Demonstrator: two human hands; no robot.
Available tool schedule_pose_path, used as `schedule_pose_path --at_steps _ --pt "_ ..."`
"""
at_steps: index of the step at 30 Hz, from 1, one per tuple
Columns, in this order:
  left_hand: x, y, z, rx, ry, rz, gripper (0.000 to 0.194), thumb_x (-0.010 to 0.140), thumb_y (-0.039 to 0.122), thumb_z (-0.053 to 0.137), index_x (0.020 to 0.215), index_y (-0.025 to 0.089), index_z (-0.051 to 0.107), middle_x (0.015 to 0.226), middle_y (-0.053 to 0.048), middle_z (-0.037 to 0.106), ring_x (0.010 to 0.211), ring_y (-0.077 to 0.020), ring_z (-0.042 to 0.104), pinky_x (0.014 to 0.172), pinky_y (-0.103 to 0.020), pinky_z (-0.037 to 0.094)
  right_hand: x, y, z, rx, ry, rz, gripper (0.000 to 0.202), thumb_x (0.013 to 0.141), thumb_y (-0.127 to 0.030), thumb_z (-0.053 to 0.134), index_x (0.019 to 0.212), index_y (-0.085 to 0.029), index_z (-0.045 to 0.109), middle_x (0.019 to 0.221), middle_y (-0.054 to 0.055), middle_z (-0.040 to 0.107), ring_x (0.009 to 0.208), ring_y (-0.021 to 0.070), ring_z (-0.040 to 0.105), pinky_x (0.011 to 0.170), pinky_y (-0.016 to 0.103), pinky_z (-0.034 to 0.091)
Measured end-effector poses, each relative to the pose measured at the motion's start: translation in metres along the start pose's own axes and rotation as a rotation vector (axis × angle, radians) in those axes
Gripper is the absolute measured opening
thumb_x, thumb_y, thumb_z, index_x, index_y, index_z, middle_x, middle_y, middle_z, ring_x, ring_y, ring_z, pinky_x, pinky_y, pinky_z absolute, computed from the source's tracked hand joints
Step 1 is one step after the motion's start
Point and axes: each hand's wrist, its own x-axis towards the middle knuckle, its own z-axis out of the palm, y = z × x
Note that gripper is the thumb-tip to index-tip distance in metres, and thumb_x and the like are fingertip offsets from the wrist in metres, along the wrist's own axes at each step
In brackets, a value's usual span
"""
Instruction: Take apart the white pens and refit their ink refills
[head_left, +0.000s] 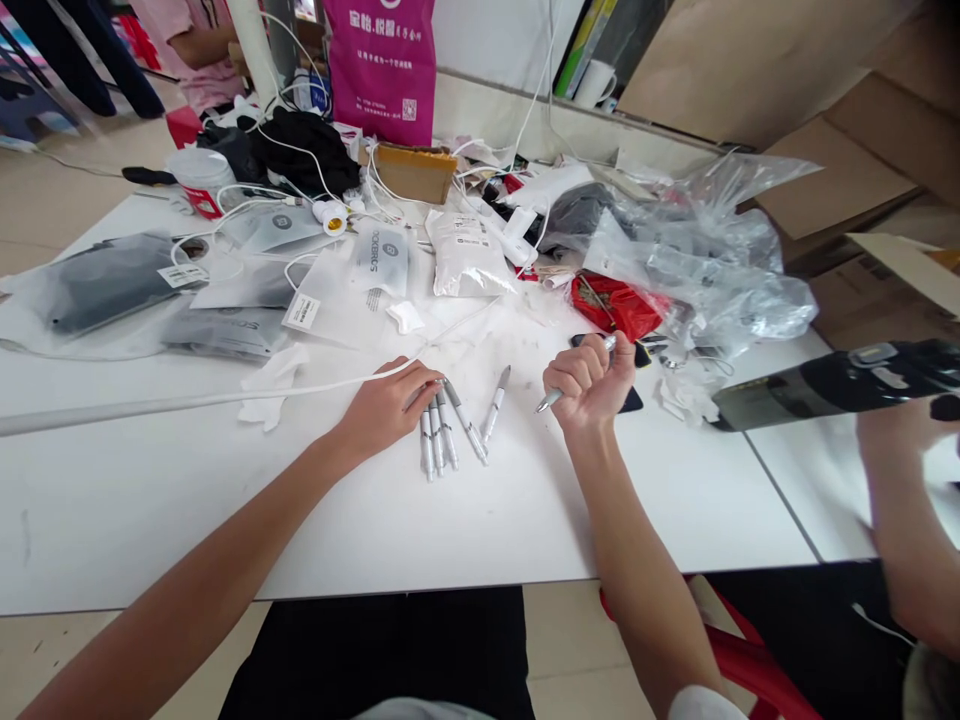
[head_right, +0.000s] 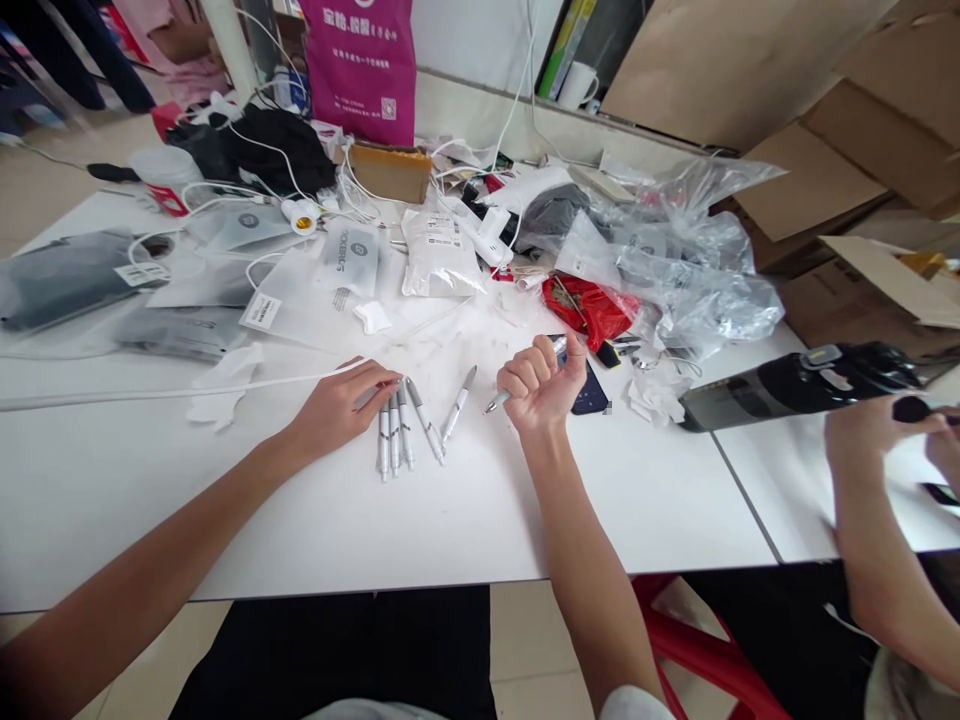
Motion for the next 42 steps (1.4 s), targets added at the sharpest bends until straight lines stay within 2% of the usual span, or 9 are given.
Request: schedule_pose_path --at_steps 3,5,8,12,17,23,27,39,42 --pt "-0.001 -0.001 0.001 0.014 0.007 0.02 0.02 0.112 0.027 0.053 0.115 0.021 0.072 0.098 -0.005 0.078 0.09 -0.0207 0.068 0.091 -0.039 0.056 -0.002 -0.001 0.002 0.08 -0.076 0.109 0.061 0.105 -0.062 0.048 0.063 -0.026 0.022 0.047 -0.009 0.015 0.043 0.0093 0.009 0.044 0.03 0.013" --pt "-0.001 -0.001 0.002 0.017 0.004 0.024 0.02 0.112 0.027 0.053 0.115 0.021 0.072 0.098 -0.005 0.077 0.09 -0.0206 0.067 0.091 -0.039 0.055 -0.001 0.001 0.006 0.052 -0.057 0.13 0.063 0.105 -0.065 0.048 0.063 -0.026 0.023 0.046 -0.009 0.016 0.043 0.0101 0.012 0.043 0.03 0.015" --pt "-0.001 0.0 0.001 0.014 -0.003 0.016 0.021 0.113 0.027 0.052 0.115 0.022 0.072 0.097 -0.005 0.077 0.09 -0.0206 0.067 0.091 -0.039 0.056 0.004 0.012 0.015 -0.164 0.126 -0.049 0.058 0.107 -0.06 0.048 0.066 -0.025 0.026 0.051 -0.007 0.025 0.045 0.012 0.024 0.043 0.03 0.028" --pt "0.0 0.001 0.001 0.012 -0.013 0.007 0.022 0.113 0.029 0.051 0.114 0.023 0.073 0.098 -0.005 0.077 0.09 -0.0208 0.068 0.092 -0.039 0.056 0.016 0.031 0.029 -0.509 0.428 -0.324 0.046 0.11 -0.056 0.049 0.076 -0.025 0.045 0.067 -0.004 0.042 0.06 0.0138 0.049 0.061 0.03 0.053" --pt "-0.001 -0.001 0.002 0.015 -0.017 0.001 0.023 0.113 0.029 0.052 0.115 0.024 0.074 0.098 -0.005 0.077 0.091 -0.021 0.069 0.093 -0.038 0.055 0.024 0.037 0.026 -0.704 0.597 -0.402 0.038 0.106 -0.057 0.063 0.085 -0.026 0.055 0.076 -0.006 0.05 0.061 0.0103 0.052 0.062 0.027 0.055" --pt "-0.002 -0.002 0.004 0.012 -0.028 0.018 0.022 0.112 0.028 0.053 0.118 0.024 0.074 0.1 -0.005 0.077 0.094 -0.021 0.07 0.096 -0.039 0.055 0.022 0.033 0.018 -0.72 0.598 -0.374 0.045 0.103 -0.06 0.066 0.08 -0.025 0.05 0.061 -0.01 0.028 0.048 0.0089 0.032 0.049 0.022 0.042" --pt "-0.002 -0.001 0.004 0.01 -0.024 0.015 0.021 0.112 0.026 0.054 0.117 0.024 0.074 0.101 -0.005 0.078 0.094 -0.0205 0.07 0.095 -0.038 0.056 0.021 0.032 0.018 -0.663 0.59 -0.314 0.051 0.105 -0.066 0.058 0.077 -0.025 0.051 0.061 -0.008 0.033 0.052 0.0109 0.038 0.054 0.027 0.047" --pt "0.0 0.001 0.002 0.012 -0.038 0.013 0.023 0.112 0.028 0.052 0.115 0.022 0.074 0.1 -0.007 0.077 0.093 -0.0212 0.072 0.094 -0.039 0.057 0.017 0.035 0.015 -0.596 0.592 -0.416 0.042 0.105 -0.052 0.054 0.074 -0.025 0.049 0.069 -0.005 0.043 0.061 0.0133 0.05 0.063 0.032 0.052" --pt "0.0 0.001 0.002 -0.003 -0.032 0.022 0.022 0.112 0.027 0.052 0.116 0.024 0.074 0.101 -0.006 0.077 0.092 -0.0207 0.073 0.097 -0.04 0.057 0.017 0.035 0.016 -0.603 0.577 -0.412 0.043 0.103 -0.058 0.057 0.077 -0.025 0.05 0.072 -0.004 0.047 0.064 0.0137 0.053 0.067 0.034 0.054"
